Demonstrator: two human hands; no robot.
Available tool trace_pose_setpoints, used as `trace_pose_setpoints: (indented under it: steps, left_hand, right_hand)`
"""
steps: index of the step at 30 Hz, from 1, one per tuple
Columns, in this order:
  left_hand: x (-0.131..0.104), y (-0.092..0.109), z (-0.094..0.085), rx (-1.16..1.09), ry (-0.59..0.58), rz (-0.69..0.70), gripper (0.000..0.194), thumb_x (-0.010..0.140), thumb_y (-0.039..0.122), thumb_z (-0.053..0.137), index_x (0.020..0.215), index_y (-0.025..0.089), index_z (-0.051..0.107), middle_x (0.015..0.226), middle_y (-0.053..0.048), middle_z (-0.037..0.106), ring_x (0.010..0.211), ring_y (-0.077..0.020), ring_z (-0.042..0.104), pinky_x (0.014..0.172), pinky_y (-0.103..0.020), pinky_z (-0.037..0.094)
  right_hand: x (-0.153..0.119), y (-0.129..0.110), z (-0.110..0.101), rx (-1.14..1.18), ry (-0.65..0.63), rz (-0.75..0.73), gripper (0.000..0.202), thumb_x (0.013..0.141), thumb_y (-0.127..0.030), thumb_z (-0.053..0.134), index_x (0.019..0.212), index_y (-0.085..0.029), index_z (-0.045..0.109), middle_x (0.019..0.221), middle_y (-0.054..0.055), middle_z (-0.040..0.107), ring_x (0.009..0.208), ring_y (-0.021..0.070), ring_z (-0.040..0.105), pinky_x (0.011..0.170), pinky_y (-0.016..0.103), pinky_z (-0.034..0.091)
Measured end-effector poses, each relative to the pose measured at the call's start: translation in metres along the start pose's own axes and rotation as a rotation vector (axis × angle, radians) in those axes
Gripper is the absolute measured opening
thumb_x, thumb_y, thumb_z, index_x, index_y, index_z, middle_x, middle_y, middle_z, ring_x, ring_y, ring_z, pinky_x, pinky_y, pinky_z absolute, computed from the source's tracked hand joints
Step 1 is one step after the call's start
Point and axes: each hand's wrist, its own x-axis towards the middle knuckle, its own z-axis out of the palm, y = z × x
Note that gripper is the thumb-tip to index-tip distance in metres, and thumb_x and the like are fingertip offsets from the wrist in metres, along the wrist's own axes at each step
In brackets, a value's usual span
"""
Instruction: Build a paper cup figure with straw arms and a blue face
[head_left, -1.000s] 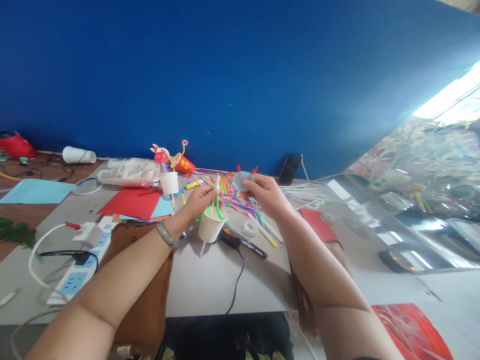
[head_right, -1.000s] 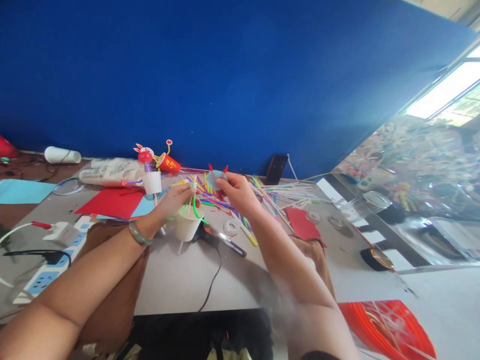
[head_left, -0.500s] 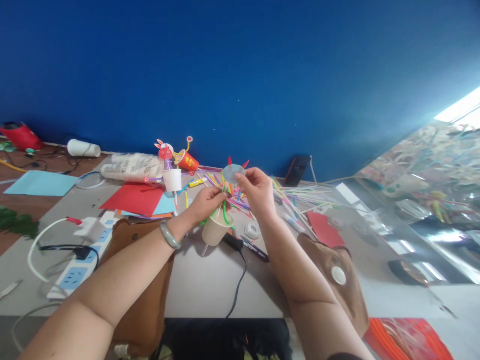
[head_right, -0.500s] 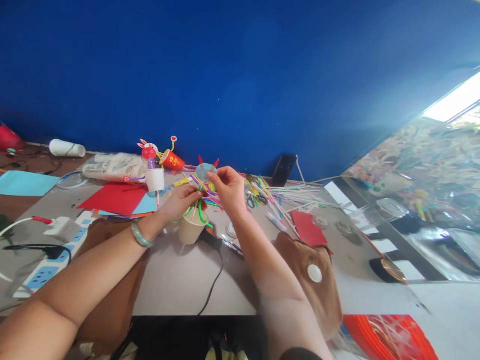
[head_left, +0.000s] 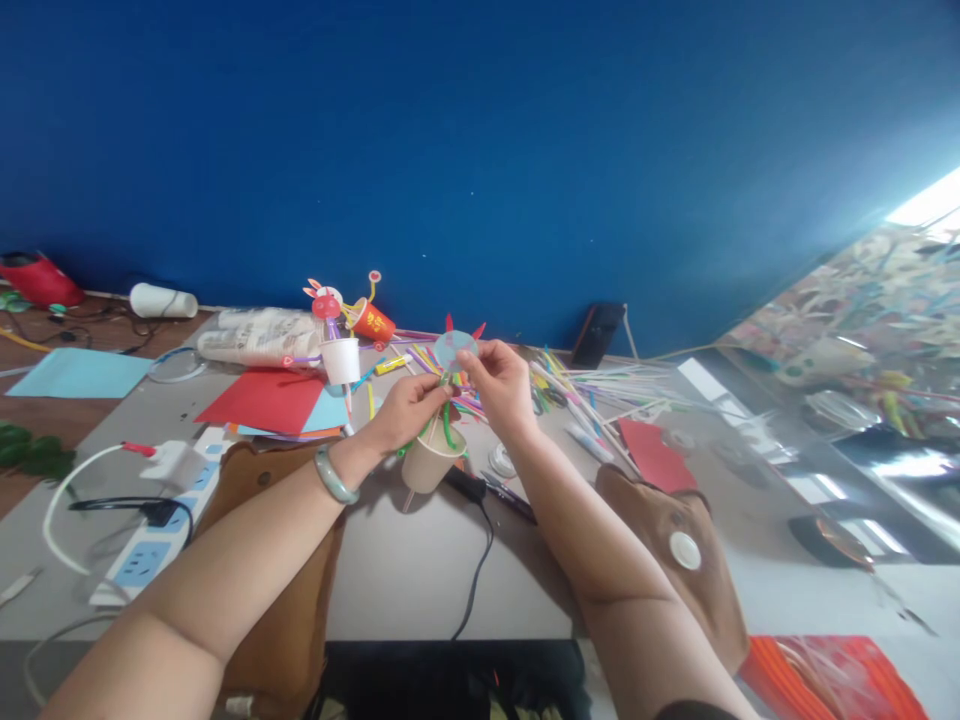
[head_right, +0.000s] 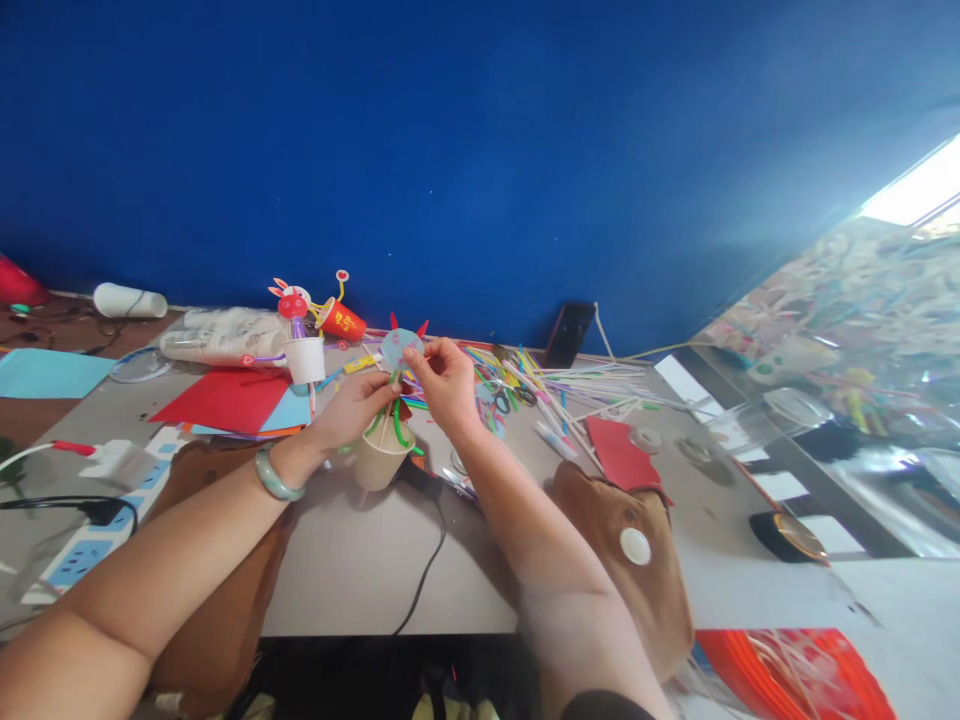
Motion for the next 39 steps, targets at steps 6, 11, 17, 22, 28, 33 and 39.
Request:
trace_pose_setpoints:
  steps: [6, 11, 17, 22, 28, 33, 39]
  left_hand:
    - [-0.0009, 0.0017, 0.0017, -0.010, -0.010, -0.029, 0.037, 0.082, 0.051, 0.069, 0.079, 0.014, 0.063, 0.065, -0.003, 0.069, 0.058, -0.0141, 0.063, 0.054, -0.022, 0.048]
    - [-0.0011, -0.0012, 0.0007, -0.013, -0.019, -0.043, 0.042, 0.085, 0.055, 0.064, 0.077, 0.014, 0.061, 0.068, -0.005, 0.071, 0.057, -0.0133, 0.063, 0.053, -0.022, 0.048]
    - [-0.0026, -0.0001, 0.0005, 0.016, 0.002, -0.024, 0.051, 0.088, 0.063, 0.058, 0.076, 0.013, 0.064, 0.065, -0.006, 0.071, 0.055, -0.0131, 0.062, 0.052, -0.022, 0.049]
    - [-0.0045, 0.0016, 0.0007, 0.020, 0.016, -0.027, 0.054, 0.088, 0.065, 0.057, 0.078, 0.013, 0.064, 0.067, -0.007, 0.072, 0.057, -0.0149, 0.065, 0.053, -0.023, 0.050]
    - [-0.0062, 0.0040, 0.0016, 0.049, 0.038, -0.026, 0.059, 0.087, 0.069, 0.055, 0.076, 0.013, 0.066, 0.067, -0.008, 0.072, 0.056, -0.0153, 0.064, 0.051, -0.024, 0.050]
    - [-0.0066, 0.0039, 0.0016, 0.070, 0.055, -0.029, 0.060, 0.087, 0.069, 0.054, 0.074, 0.012, 0.068, 0.065, -0.008, 0.070, 0.054, -0.0148, 0.061, 0.049, -0.024, 0.049]
    - [-0.0069, 0.0053, 0.0013, 0.151, 0.075, 0.005, 0.058, 0.091, 0.064, 0.052, 0.067, 0.014, 0.068, 0.060, -0.005, 0.065, 0.053, -0.0142, 0.059, 0.049, -0.024, 0.046]
  right_hand:
    - [0.0005, 0.0001, -0.0011, 0.040, -0.010, 0.014, 0.039, 0.078, -0.054, 0.074, 0.072, -0.020, 0.055, 0.061, -0.005, 0.052, 0.054, 0.0084, 0.042, 0.053, 0.024, 0.034]
    - [0.0007, 0.0000, -0.0017, 0.061, -0.008, 0.034, 0.041, 0.075, -0.055, 0.076, 0.071, -0.020, 0.057, 0.059, -0.005, 0.052, 0.055, 0.0089, 0.042, 0.052, 0.024, 0.034]
    - [0.0007, -0.0012, -0.0008, 0.062, -0.001, 0.040, 0.041, 0.073, -0.056, 0.077, 0.071, -0.020, 0.058, 0.061, -0.004, 0.054, 0.054, 0.0089, 0.042, 0.052, 0.025, 0.034]
    - [0.0006, -0.0009, 0.0003, 0.066, -0.008, 0.041, 0.045, 0.071, -0.060, 0.078, 0.069, -0.020, 0.057, 0.062, -0.003, 0.056, 0.053, 0.0083, 0.041, 0.051, 0.025, 0.034]
    - [-0.0001, -0.0013, 0.0010, 0.068, -0.023, 0.038, 0.047, 0.071, -0.062, 0.078, 0.069, -0.020, 0.055, 0.059, -0.004, 0.053, 0.052, 0.0084, 0.040, 0.051, 0.025, 0.032]
    - [-0.0014, -0.0023, 0.0018, 0.096, -0.035, 0.035, 0.048, 0.070, -0.061, 0.079, 0.068, -0.020, 0.055, 0.059, -0.005, 0.052, 0.052, 0.0083, 0.040, 0.051, 0.025, 0.031]
    - [-0.0022, -0.0022, 0.0031, 0.133, -0.049, 0.041, 0.049, 0.068, -0.062, 0.080, 0.067, -0.021, 0.054, 0.055, -0.006, 0.047, 0.051, 0.0079, 0.037, 0.050, 0.025, 0.029]
